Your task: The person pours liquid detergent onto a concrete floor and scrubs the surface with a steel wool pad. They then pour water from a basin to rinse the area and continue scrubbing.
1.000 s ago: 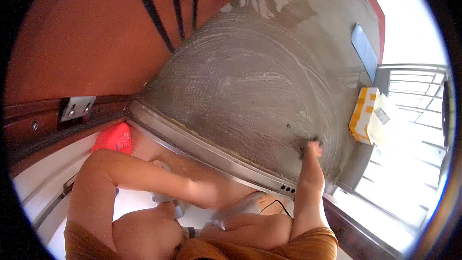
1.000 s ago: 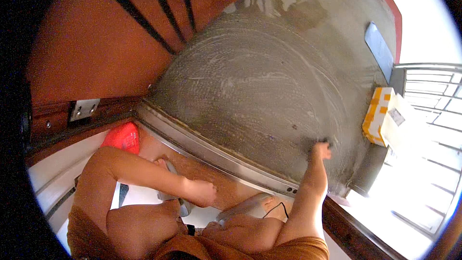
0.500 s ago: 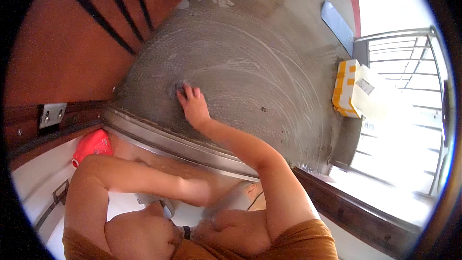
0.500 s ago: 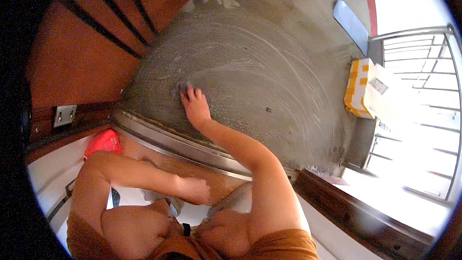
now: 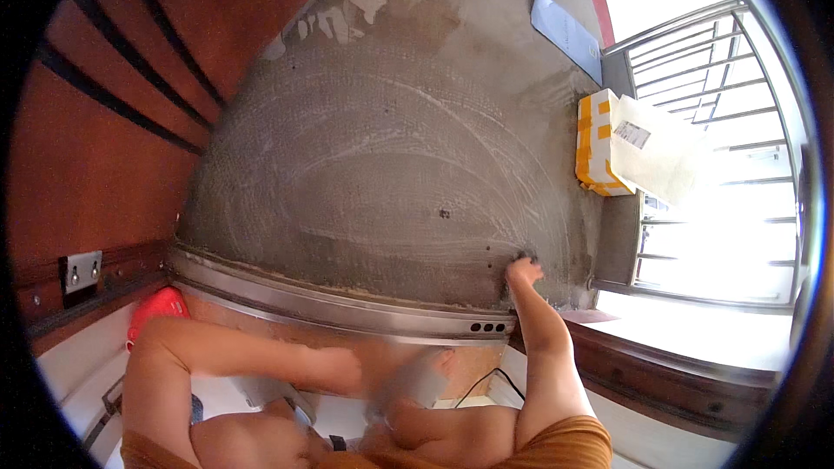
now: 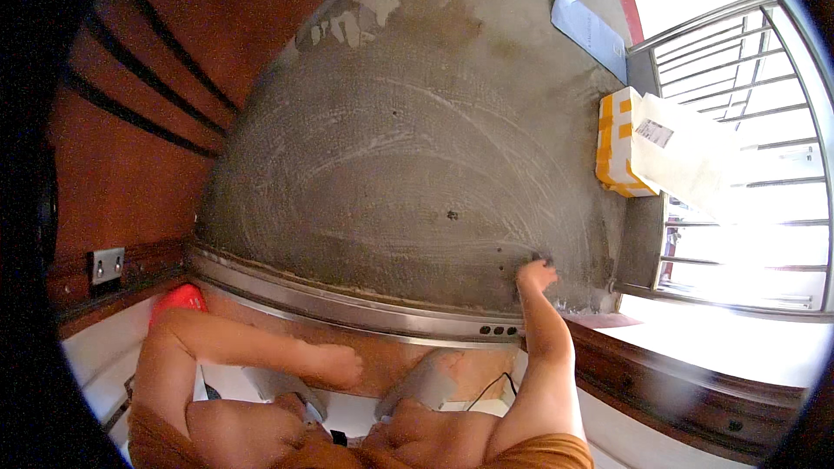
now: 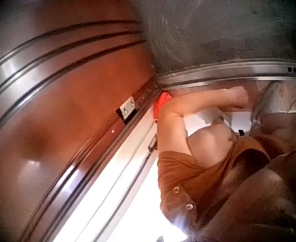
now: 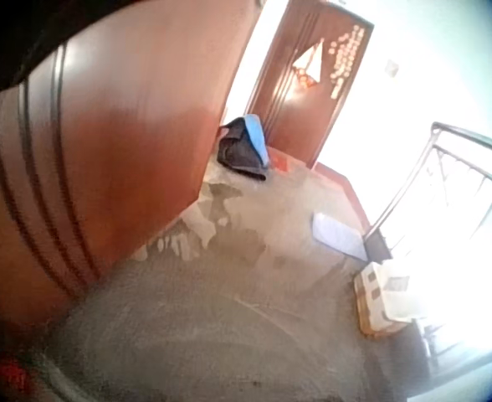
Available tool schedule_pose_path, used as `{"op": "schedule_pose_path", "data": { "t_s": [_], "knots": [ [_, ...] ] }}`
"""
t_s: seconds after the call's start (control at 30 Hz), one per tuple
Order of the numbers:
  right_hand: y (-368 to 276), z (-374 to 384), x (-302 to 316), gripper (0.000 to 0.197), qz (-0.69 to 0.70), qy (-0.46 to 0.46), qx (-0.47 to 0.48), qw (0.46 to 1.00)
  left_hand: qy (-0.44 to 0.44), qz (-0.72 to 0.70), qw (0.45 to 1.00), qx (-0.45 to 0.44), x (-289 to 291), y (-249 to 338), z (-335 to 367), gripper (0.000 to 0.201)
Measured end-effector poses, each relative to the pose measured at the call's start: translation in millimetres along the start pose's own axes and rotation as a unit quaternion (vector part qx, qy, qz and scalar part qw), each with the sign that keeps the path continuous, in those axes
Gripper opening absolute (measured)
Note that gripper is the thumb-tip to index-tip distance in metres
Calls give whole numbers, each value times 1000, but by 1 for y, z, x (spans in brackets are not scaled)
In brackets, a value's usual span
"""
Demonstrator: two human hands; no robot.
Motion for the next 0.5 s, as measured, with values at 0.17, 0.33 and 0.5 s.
{"op": "schedule_pose_path", "data": {
  "t_s": [0.17, 0.33, 0.5],
  "knots": [
    [-156, -89, 41, 36, 210, 266, 339, 878, -25, 21, 999, -27, -35, -10, 23, 14],
    [-291, -201, 39, 34, 240, 202, 551, 773, -7, 33, 999, -37, -26, -21, 42, 15],
    [-259, -285, 66, 46, 132, 192, 789, 568, 28, 40, 997, -57, -9, -15, 53, 15]
  ]
}}
Point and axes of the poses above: each hand's wrist, its own z-axis towards the middle knuckle, its own x-axis out of the back of the hand, y = z × x, the point moved 2 cm from there along z, towards the middle knuckle, and after that the axes turned 3 degrees about z, right-handed, at the moved point
